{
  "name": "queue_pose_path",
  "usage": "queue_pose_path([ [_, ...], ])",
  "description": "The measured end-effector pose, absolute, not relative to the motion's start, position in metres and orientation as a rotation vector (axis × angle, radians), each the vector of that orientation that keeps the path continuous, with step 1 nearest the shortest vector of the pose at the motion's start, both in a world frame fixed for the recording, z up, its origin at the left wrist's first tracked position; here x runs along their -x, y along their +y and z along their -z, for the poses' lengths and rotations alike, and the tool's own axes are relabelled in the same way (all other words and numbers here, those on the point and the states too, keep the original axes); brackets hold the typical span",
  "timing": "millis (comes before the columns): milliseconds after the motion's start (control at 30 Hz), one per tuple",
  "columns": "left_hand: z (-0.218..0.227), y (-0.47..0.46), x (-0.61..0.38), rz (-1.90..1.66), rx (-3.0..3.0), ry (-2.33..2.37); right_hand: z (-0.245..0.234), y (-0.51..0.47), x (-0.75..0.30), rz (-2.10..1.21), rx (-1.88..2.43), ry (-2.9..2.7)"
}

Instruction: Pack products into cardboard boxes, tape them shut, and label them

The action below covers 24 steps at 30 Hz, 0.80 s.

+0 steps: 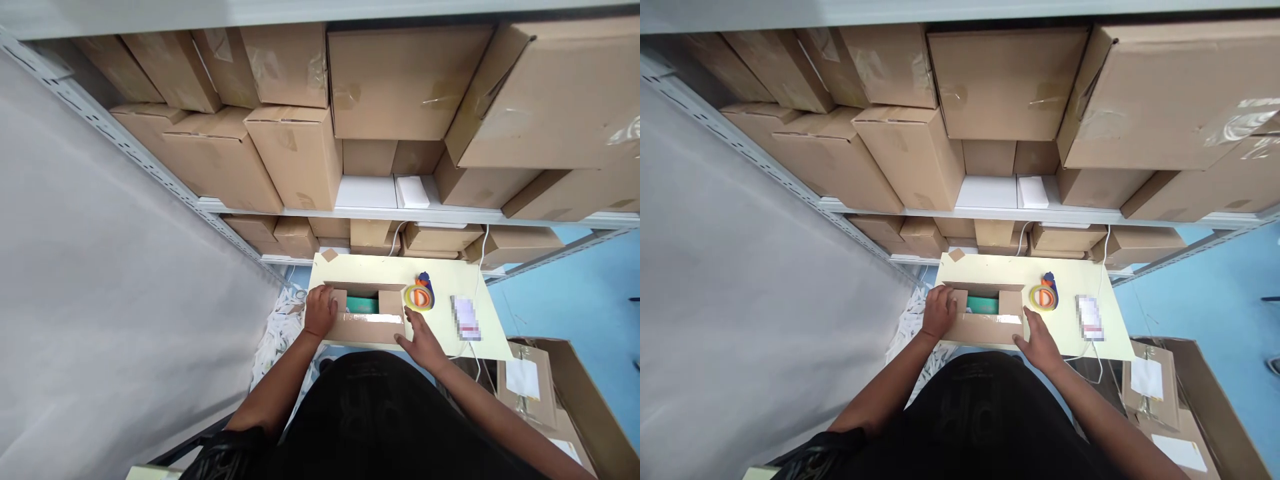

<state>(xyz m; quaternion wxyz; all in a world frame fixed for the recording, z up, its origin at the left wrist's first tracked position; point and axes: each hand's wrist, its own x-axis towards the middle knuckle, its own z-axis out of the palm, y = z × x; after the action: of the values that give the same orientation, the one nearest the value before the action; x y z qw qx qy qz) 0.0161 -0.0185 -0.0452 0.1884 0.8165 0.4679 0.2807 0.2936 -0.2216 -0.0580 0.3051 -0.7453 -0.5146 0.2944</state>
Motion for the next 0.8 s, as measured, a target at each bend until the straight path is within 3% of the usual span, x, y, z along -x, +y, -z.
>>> queue_pose_path([
  [133, 0.037, -0.01, -0.008, -0.961, -2.333, 1.259, 0.079, -0.218, -0.276, -0.823, 1.989, -1.218],
  [333, 0.02, -0.016, 0.004, -0.571, -2.491, 0.878, 0.081, -0.218, -0.267, -0.764, 1.987, -1.13],
  [500, 0.031, -0.042, -0.009, -0.582, -2.529, 1.054, 0.082, -0.218, -0.273, -0.707, 1.981, -1.122],
  [667, 0.035, -0.047, -0.022, -0.511, -2.606, 1.179, 0.085, -0.195, -0.341, -0.566, 2.458, -0.86],
  [800, 0.031, -0.051, -0.027, -0.414, -2.765, 1.145, 0.097, -0.159, -0.397, -0.705, 2.7, -0.763],
])
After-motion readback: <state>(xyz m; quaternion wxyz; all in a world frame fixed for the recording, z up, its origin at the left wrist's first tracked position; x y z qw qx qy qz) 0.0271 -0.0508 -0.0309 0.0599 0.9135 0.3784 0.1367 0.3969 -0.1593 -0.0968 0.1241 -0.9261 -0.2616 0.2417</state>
